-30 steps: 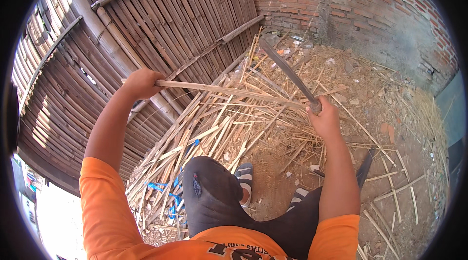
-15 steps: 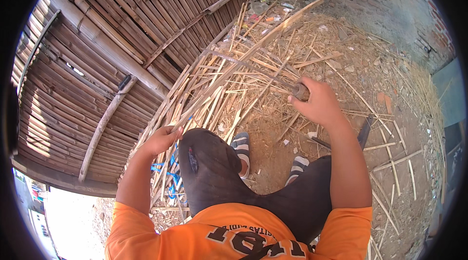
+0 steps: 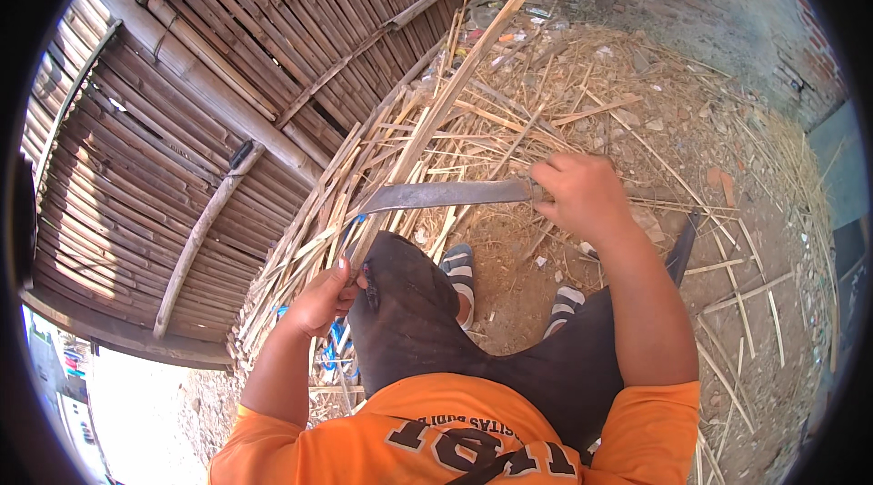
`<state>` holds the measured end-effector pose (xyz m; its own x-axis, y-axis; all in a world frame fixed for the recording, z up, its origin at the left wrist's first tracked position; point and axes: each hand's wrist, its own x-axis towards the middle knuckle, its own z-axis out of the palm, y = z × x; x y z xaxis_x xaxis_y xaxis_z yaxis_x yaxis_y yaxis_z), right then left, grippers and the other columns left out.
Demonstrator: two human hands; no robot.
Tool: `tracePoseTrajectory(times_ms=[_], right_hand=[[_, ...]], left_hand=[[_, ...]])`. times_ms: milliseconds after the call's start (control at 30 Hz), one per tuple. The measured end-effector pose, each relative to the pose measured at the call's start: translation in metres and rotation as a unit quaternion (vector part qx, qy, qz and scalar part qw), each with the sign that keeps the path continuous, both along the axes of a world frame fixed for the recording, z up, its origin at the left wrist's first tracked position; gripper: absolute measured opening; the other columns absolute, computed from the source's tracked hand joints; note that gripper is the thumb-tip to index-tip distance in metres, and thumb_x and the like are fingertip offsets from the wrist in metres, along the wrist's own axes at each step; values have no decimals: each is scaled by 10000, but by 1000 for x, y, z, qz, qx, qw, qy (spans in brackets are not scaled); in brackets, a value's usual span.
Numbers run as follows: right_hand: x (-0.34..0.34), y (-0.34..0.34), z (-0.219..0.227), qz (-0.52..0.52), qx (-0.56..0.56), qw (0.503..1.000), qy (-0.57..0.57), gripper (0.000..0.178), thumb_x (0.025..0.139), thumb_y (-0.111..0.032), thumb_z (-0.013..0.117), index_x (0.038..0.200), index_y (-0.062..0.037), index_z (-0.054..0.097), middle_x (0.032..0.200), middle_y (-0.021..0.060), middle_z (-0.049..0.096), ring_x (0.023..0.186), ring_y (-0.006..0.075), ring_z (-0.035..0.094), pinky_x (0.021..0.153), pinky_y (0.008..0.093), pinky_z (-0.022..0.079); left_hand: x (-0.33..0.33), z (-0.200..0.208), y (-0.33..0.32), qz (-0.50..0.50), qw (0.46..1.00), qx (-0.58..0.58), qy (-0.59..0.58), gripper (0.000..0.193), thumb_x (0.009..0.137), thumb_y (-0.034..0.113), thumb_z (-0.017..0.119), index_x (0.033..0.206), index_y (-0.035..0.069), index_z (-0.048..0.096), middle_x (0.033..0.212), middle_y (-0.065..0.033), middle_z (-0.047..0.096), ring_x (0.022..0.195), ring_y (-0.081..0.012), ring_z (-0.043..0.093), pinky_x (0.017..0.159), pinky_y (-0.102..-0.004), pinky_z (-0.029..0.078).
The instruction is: The person uses a machete to shave thin strips of bamboo, holding the bamboo piece with one hand and guiding the blade with the other while sitting among a pile of shavings.
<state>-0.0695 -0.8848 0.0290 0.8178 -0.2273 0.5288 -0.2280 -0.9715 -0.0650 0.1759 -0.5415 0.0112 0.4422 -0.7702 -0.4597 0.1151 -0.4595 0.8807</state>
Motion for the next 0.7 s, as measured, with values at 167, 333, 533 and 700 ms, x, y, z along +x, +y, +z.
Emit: tracePoseTrajectory(times_ms=[167, 333, 533, 700], right_hand=[[3, 2, 0, -28, -2, 999, -20, 380, 655, -219, 842, 967, -134, 643, 822, 50, 618, 804, 273, 664, 667, 403, 535], [10, 16, 4, 3, -6, 1000, 9, 355, 681, -240, 824, 966, -139, 637, 836, 53, 624, 809, 285, 669, 667, 415, 543], [22, 24, -5, -6, 56, 998, 42, 362, 700, -244, 818, 991, -130, 636, 853, 79, 632, 793, 307, 676, 668, 436, 542], [11, -9, -10, -73, 66, 995, 27, 368, 711, -254, 821, 999, -127, 631, 863, 87, 646, 783, 310, 682, 674, 445, 542]], left_hand=[[-17, -2, 5, 17, 997, 20, -77, 565, 1037, 584, 430, 998, 46, 600, 681, 64, 400, 605, -57, 354, 532, -236, 292], [-22, -12, 5, 5, 998, -6, -68, 539, 1035, 583, 439, 1018, 60, 568, 659, 102, 326, 562, -35, 279, 510, -221, 229], [-25, -28, 7, -16, 991, -1, -136, 504, 1050, 544, 435, 986, 64, 577, 658, 88, 375, 557, -42, 311, 504, -223, 261], [-30, -27, 8, -23, 987, 57, -151, 518, 1043, 548, 451, 967, 60, 610, 731, 31, 479, 657, -83, 422, 600, -260, 359]])
